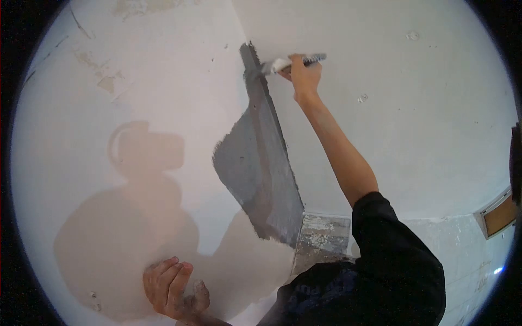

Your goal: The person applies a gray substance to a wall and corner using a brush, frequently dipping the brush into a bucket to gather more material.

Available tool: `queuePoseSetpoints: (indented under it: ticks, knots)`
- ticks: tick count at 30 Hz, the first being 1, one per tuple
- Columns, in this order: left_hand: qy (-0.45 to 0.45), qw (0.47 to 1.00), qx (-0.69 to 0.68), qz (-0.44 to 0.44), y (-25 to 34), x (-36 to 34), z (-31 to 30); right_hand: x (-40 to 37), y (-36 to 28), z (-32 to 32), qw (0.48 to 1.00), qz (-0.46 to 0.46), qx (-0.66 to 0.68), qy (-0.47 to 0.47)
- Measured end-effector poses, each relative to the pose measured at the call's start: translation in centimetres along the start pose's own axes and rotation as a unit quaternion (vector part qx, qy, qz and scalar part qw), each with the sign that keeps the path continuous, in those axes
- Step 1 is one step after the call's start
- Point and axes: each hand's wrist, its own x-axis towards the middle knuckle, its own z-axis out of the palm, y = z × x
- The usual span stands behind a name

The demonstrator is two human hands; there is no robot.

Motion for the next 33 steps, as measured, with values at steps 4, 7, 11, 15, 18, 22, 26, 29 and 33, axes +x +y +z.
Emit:
queuePoseSetpoints:
  ticks: [4,7,11,15,18,22,26,29,33]
  knots:
    - [0.018,1.000,0.009,0.006,-0.1,0.2,0.3,-0.9,1.1,-0.7,0.999,0.009,-0.035,-0.008]
    - [0.009,1.000,0.021,0.006,0.0,0.1,0.3,-0.9,1.0,1.3,1.000,0.026,-0.002,-0.007]
    - [-0.012,1.000,-0.013,-0.001,0.2,0.2,-0.1,1.1,0.7,3.3,0.999,-0.006,0.042,-0.023]
    - [-0.016,1.000,-0.002,0.005,0.0,0.2,-0.4,0.1,-1.9,2.7,0.992,-0.081,0.091,-0.044]
    - [-0.008,1.000,-0.003,0.010,-0.1,0.2,-0.1,-0.1,-2.2,1.7,0.990,-0.107,0.061,-0.074]
    - [-0.008,1.000,-0.003,0.000,0.1,0.3,-0.2,0.4,-1.7,2.1,0.990,-0.023,0.136,-0.007]
    - [-0.012,1.000,-0.011,0.002,0.1,0.3,-0.3,-0.1,-0.1,2.3,0.986,0.006,0.163,0.015]
    - [-0.008,1.000,-0.012,0.006,0.1,0.4,-0.3,-0.9,2.3,1.0,0.994,0.026,0.107,0.010]
    - [-0.009,1.000,-0.023,0.002,0.0,0.3,-0.2,-1.4,2.7,-0.9,0.998,0.023,0.063,-0.002]
